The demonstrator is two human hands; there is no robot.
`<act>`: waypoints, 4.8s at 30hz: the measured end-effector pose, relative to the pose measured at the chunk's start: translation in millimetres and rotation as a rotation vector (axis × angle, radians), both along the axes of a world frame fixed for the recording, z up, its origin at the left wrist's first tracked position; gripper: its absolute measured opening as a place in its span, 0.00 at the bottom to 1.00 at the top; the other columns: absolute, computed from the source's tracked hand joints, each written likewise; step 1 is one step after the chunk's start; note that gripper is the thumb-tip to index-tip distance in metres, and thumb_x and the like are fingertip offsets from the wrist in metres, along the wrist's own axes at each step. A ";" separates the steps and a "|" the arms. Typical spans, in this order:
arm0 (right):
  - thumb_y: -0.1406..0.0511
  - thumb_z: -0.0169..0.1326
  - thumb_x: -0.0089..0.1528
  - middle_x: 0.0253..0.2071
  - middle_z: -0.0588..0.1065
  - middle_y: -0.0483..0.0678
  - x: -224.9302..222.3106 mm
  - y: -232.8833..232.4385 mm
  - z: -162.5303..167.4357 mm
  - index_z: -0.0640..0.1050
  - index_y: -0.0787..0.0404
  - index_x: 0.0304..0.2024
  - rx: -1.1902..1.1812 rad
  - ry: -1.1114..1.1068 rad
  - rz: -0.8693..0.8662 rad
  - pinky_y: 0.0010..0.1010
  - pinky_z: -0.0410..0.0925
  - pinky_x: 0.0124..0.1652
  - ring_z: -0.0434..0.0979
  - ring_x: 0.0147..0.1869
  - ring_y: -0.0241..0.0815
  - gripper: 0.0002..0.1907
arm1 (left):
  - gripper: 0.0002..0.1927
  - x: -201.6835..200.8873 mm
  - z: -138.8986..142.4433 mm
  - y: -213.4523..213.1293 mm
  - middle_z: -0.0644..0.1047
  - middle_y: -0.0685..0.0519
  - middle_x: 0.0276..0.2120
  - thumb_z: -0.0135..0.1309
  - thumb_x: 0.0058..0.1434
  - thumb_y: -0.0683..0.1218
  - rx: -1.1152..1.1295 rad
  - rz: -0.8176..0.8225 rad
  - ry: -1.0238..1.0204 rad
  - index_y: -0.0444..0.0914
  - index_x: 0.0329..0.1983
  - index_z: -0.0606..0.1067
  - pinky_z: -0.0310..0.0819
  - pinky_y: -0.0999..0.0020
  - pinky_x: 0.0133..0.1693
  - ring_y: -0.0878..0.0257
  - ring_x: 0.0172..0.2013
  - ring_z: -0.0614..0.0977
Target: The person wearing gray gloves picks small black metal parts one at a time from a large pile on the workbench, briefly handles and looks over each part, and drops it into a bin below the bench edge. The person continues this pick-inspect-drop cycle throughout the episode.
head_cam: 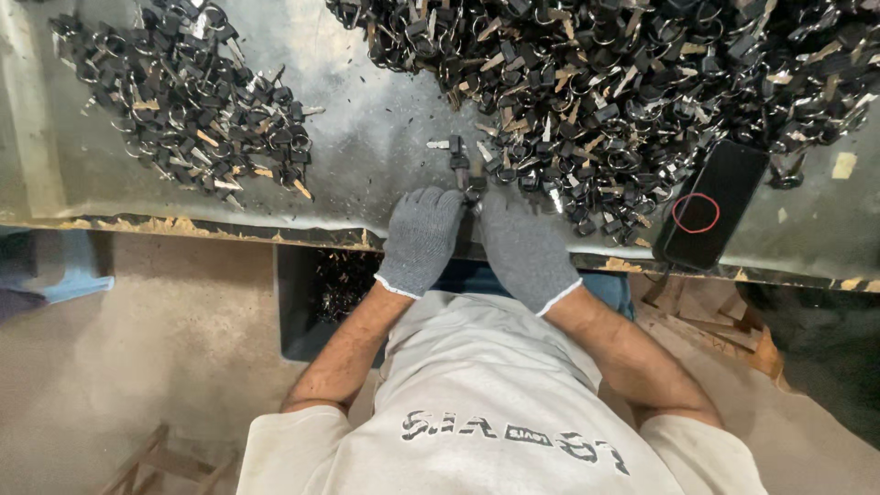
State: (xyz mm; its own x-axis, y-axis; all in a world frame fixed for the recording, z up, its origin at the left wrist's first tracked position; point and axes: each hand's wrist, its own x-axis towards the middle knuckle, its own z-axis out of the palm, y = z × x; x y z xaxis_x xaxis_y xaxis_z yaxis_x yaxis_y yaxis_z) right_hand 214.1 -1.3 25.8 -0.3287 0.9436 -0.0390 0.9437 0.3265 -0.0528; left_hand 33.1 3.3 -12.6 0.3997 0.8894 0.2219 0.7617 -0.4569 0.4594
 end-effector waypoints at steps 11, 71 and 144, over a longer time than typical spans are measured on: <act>0.63 0.52 0.62 0.31 0.73 0.50 -4.3 -12.9 -16.3 0.70 0.59 0.41 0.139 0.072 0.114 0.45 0.76 0.37 0.82 0.35 0.50 0.08 | 0.23 -9.5 -1.9 -6.6 0.78 0.43 0.41 0.56 0.54 0.38 -0.070 0.003 -0.165 0.35 0.55 0.73 0.73 0.51 0.50 0.45 0.45 0.80; 0.61 0.53 0.62 0.41 0.79 0.64 8.6 -14.4 -8.6 0.69 0.66 0.55 0.004 0.355 0.043 0.47 0.73 0.29 0.82 0.34 0.61 0.23 | 0.11 8.4 35.3 23.2 0.80 0.52 0.36 0.62 0.59 0.44 -0.041 0.130 -0.231 0.43 0.45 0.76 0.75 0.55 0.41 0.51 0.38 0.83; 0.59 0.56 0.65 0.31 0.77 0.63 4.4 12.7 -3.1 0.69 0.68 0.49 -0.458 0.453 -0.232 0.56 0.71 0.33 0.79 0.36 0.67 0.20 | 0.18 -6.0 3.6 -8.2 0.78 0.47 0.38 0.57 0.61 0.41 0.014 0.130 -0.223 0.35 0.55 0.72 0.74 0.53 0.42 0.47 0.38 0.80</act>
